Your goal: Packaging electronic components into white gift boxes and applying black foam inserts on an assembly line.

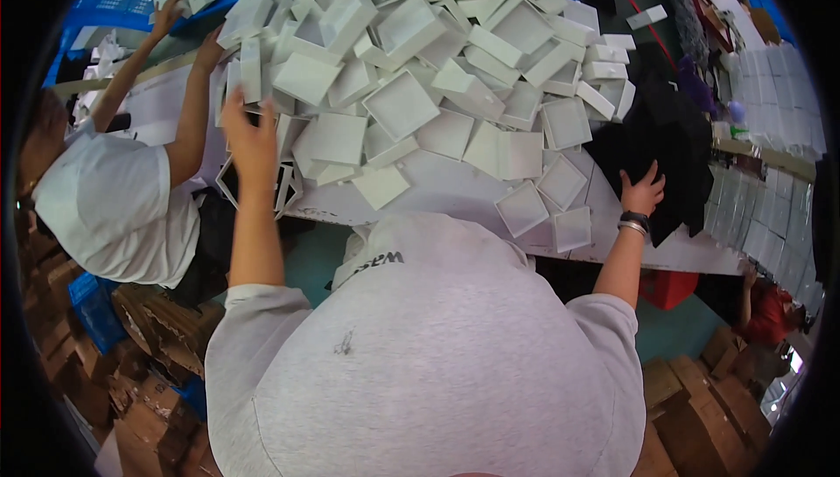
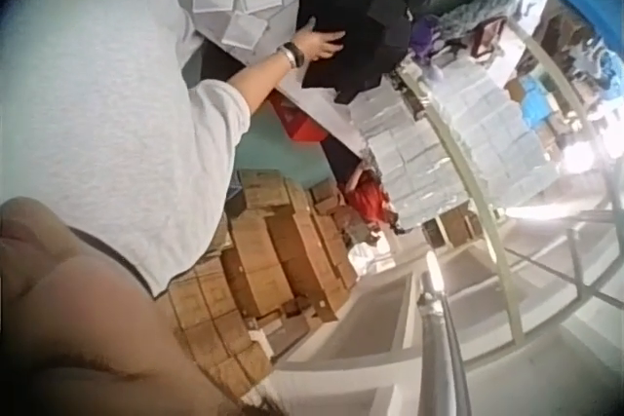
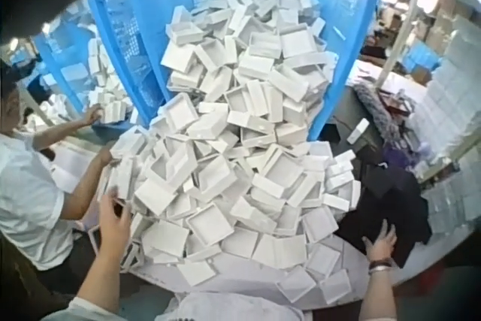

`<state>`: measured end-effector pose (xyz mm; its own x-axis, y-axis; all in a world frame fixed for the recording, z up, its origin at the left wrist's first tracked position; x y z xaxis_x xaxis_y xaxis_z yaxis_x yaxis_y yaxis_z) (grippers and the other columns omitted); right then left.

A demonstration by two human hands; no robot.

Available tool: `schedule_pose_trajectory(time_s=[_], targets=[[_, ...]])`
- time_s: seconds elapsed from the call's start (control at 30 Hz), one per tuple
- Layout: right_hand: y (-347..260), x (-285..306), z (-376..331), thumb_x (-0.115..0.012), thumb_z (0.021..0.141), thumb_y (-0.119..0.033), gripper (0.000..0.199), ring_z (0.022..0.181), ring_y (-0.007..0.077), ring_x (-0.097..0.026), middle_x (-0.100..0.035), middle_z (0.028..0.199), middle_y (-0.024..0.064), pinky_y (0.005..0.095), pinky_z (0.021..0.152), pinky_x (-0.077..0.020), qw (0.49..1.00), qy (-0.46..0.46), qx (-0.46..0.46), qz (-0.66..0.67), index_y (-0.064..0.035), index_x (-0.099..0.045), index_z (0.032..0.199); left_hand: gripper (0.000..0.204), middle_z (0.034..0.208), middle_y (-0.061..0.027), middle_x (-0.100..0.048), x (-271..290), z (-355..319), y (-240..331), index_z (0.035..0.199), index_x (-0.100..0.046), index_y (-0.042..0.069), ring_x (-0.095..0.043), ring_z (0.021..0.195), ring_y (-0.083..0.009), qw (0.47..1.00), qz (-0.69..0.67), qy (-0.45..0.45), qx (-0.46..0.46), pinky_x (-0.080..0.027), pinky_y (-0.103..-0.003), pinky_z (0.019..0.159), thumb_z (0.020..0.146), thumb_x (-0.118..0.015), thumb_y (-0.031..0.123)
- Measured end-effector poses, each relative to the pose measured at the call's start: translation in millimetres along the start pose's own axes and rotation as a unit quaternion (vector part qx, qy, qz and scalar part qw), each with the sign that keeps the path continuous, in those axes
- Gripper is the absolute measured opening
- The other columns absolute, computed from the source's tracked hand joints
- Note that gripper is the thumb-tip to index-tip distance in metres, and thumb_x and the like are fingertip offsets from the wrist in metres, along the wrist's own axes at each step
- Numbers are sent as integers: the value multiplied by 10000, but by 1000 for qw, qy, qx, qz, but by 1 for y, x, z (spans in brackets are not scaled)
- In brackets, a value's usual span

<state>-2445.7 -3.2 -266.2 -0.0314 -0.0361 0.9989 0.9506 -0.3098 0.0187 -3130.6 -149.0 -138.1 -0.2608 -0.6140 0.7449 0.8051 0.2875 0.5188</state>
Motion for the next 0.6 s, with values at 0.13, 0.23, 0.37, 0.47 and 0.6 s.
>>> schedule_pose_trajectory(time_s=[0.13,0.23,0.37,0.47,0.6], targets=[[28,8,13,-645,806,-279,583,1141,389,-452,-437,1275,209,474,942,-400,986,93,60,129,-149,-426,1330,472,1114,-182,-562,-72,-79,90,1178,-504,4,-538,1040,-298,964,-4,-201,-172,-420,-367,897,785,-683,194],[12,60,-5,-607,825,-153,436,1097,352,-501,-508,1201,187,405,936,-412,957,217,73,180,-97,-519,1249,481,1034,-159,-604,-96,-86,97,1155,-515,-4,-583,955,-292,982,90,-71,-149,-459,-352,841,763,-697,209],[-21,98,-31,-587,844,-116,373,1072,316,-544,-573,1161,156,384,912,-426,930,251,107,248,-89,-551,1215,462,904,-135,-618,-138,-83,64,1129,-528,6,-602,807,-278,976,-139,-119,117,-482,-339,740,750,-699,208],[-43,101,-45,-627,866,-224,383,977,225,-603,-623,1095,148,307,854,-451,904,176,75,383,-26,-552,1186,401,782,-104,-580,-147,-75,56,1102,-535,18,-569,699,-225,962,-102,-210,143,-467,-315,656,755,-669,171],[-96,107,-95,-649,847,-208,361,971,226,-585,-610,1082,128,312,861,-440,860,58,63,502,-22,-564,1145,321,734,-58,-529,-140,-93,72,1079,-548,37,-517,648,-144,924,-228,-249,179,-437,-283,582,764,-577,92]])
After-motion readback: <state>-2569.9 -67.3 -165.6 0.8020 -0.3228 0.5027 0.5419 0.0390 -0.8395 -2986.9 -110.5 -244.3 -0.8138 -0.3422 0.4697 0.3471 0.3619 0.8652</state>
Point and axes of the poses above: each hand's wrist, its own z-axis towards the middle knuckle, its own x-axis out of the back of the hand, y = z × x, the point moved 7 cm from there along z, towards the middle knuckle
